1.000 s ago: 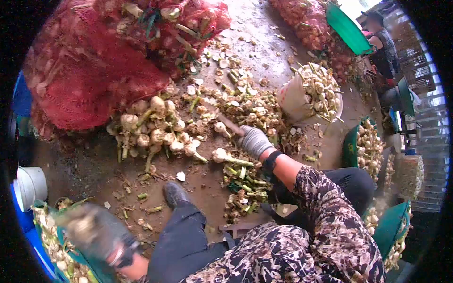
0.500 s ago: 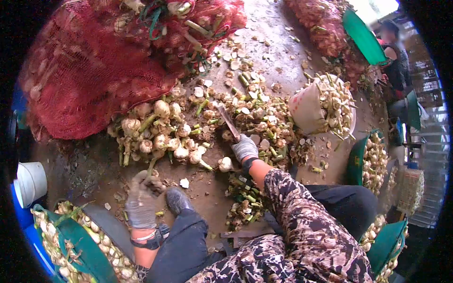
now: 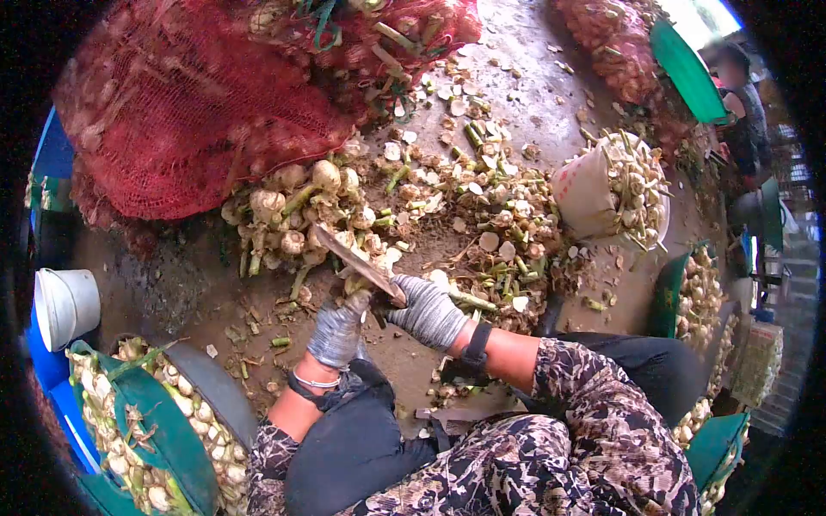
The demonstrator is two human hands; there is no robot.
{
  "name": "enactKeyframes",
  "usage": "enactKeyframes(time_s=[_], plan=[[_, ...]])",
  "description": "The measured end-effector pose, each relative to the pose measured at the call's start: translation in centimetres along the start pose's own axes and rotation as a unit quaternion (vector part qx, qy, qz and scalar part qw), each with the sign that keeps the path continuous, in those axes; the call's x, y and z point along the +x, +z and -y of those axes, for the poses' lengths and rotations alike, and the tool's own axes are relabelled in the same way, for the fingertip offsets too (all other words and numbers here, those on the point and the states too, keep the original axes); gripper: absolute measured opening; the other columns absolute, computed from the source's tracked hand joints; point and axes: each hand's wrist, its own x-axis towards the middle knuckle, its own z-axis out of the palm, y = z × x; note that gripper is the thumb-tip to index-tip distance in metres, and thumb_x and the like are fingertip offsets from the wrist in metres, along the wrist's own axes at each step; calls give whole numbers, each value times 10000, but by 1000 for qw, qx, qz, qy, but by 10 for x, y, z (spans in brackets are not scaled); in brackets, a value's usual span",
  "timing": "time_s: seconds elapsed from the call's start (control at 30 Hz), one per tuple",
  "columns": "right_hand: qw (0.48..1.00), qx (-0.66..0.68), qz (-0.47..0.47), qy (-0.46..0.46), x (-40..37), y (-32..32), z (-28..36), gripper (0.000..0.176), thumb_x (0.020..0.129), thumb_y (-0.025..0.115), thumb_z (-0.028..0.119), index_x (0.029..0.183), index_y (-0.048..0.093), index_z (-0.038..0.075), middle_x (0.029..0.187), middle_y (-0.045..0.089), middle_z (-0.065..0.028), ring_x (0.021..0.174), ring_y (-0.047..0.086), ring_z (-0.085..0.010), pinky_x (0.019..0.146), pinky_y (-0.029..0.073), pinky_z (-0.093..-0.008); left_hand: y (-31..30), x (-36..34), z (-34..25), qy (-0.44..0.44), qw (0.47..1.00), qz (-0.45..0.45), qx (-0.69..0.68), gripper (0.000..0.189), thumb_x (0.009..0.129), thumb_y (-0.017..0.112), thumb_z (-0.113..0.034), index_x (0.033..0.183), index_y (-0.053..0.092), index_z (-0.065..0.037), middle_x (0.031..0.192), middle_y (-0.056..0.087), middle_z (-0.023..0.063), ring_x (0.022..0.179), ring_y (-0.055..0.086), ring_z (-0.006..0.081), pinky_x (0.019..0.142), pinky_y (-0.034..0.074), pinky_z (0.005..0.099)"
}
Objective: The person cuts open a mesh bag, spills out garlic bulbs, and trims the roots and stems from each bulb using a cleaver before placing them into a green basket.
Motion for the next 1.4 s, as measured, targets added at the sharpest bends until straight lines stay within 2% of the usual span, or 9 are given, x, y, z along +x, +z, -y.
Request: enactKeyframes(time_s=[0.27, 0.63, 0.7, 0.97, 1.07, 1.13, 1.2, 1.27, 1.4], plan=[[965, -212, 54, -142, -21, -61, 33, 243, 769, 686, 214, 977, 631, 101, 853, 646, -140, 835, 646, -359, 702, 521, -449, -59, -19, 100, 32, 990, 63, 126, 441, 1010, 502, -234, 1402, 426, -47, 1359, 517, 115, 1215, 522, 227, 1059, 416, 364], [930, -302, 146, -151, -22, -58, 55, 248, 722, 653, 95, 956, 579, 129, 716, 603, -123, 710, 653, -359, 576, 492, -452, -37, -42, 16, 34, 971, 25, 236, 390, 933, 614, -202, 1286, 544, -54, 1246, 607, 105, 1115, 582, 266, 968, 476, 380], [930, -302, 152, -144, -19, -54, 47, 253, 727, 646, 98, 969, 581, 132, 714, 602, -126, 704, 651, -365, 573, 491, -454, -41, -45, 19, 163, 847, 59, 503, 367, 942, 592, -193, 1286, 566, -67, 1237, 623, 114, 1114, 594, 274, 967, 478, 377], [963, -269, -14, -15, 13, -59, -88, 131, 856, 619, 205, 951, 621, 115, 848, 667, -171, 810, 666, -352, 666, 524, -447, -9, -32, -31, 184, 941, 12, 284, 325, 880, 643, -29, 1181, 527, -66, 977, 624, 54, 867, 637, 145, 777, 535, 290], [973, -221, -3, -63, -21, -59, -2, 161, 818, 667, 230, 933, 614, 130, 813, 655, -130, 781, 653, -351, 672, 513, -427, -21, -41, -15, -87, 995, 26, 37, 376, 872, 664, -55, 1215, 509, -57, 1121, 616, 76, 988, 610, 163, 852, 515, 307], [969, -204, 52, -131, -22, -59, 33, 165, 792, 677, 222, 907, 596, 137, 786, 642, -111, 768, 652, -348, 663, 508, -430, -22, -40, -10, 139, 879, 18, 455, 431, 946, 591, -208, 1335, 466, -69, 1235, 582, 106, 1130, 564, 257, 999, 446, 392], [941, -282, 141, -124, -25, -59, 71, 107, 798, 644, 175, 870, 566, 158, 749, 616, -84, 746, 650, -332, 642, 494, -436, -69, -51, 92, 227, 535, 62, 811, 634, 985, 535, -303, 1500, 235, -87, 1482, 366, 95, 1359, 362, 230, 1135, 320, 371], [933, -277, 135, -186, -25, -50, 61, 130, 785, 620, 145, 900, 560, 140, 750, 605, -107, 730, 645, -348, 612, 487, -461, -62, -54, 40, 161, 886, 103, 423, 529, 996, 494, -344, 1454, 374, -108, 1461, 429, 105, 1327, 428, 258, 1107, 349, 401], [931, -291, 140, -168, -24, -42, 51, 160, 768, 621, 145, 908, 549, 114, 759, 600, -133, 733, 639, -367, 606, 491, -463, -50, -55, 30, 113, 950, 69, 283, 513, 983, 525, -328, 1423, 423, -87, 1395, 501, 115, 1259, 502, 271, 1067, 401, 401]])
